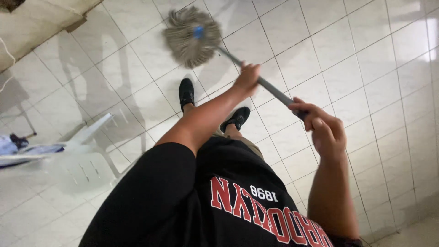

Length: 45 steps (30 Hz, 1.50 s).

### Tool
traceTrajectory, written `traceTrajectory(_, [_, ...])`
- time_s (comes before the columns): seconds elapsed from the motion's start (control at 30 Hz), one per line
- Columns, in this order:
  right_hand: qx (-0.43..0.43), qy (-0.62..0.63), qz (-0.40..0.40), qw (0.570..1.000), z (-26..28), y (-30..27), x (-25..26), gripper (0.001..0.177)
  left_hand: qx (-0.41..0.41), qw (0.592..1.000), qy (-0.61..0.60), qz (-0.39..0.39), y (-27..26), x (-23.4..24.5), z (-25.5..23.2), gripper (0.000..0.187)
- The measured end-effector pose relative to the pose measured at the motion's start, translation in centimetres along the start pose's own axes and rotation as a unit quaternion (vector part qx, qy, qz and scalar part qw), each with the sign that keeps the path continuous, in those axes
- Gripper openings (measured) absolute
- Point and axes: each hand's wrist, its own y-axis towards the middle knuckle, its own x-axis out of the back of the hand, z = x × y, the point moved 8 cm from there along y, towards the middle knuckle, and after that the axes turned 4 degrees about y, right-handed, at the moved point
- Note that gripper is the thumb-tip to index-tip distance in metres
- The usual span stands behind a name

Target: The person mops a tiled floor using a string mop, moving it back and forth across the surface. The camera is head-mounted and shows the hands and mop head throughout the task.

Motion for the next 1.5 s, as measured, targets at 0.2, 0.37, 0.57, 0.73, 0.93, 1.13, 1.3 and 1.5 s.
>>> traceTrajectory(0.2, [0.058,-0.121,-0.006,0.991,0.9,3.5,-7.4,0.04,-0.044,0.984,-0.004,0.175,4.3,-1.6,5.2,0.011])
traceTrajectory(0.37, [0.047,-0.05,0.011,0.998,1.1,7.2,-11.1,0.036,-0.003,0.983,0.015,0.181,0.7,3.7,10.9,0.017])
traceTrajectory(0.57, [0.057,0.059,0.12,0.989,-1.9,14.4,-19.4,0.034,0.108,0.987,0.036,0.117,-6.6,12.2,23.3,0.02])
traceTrajectory(0.73, [0.045,0.176,0.172,0.968,-7.6,20.4,-27.9,0.029,0.184,0.974,0.101,0.087,-11.6,12.5,39.1,0.037])
traceTrajectory(0.93, [-0.044,0.191,0.211,0.957,-12.3,23.7,-33.5,0.015,0.354,0.933,0.047,0.05,-14.5,15.6,47.0,0.042])
traceTrajectory(1.13, [-0.064,0.188,0.107,0.974,-7.7,24.9,-26.9,0.014,0.256,0.959,-0.123,-0.023,-5.6,20.0,37.3,0.031])
traceTrajectory(1.3, [-0.001,-0.033,0.063,0.998,0.4,23.8,-25.6,0.026,0.152,0.986,-0.058,0.033,1.7,21.2,30.4,0.047])
traceTrajectory(1.5, [0.046,-0.116,0.126,0.984,-0.1,24.4,-28.1,0.021,0.069,0.997,-0.034,-0.003,1.3,21.9,31.1,0.046])
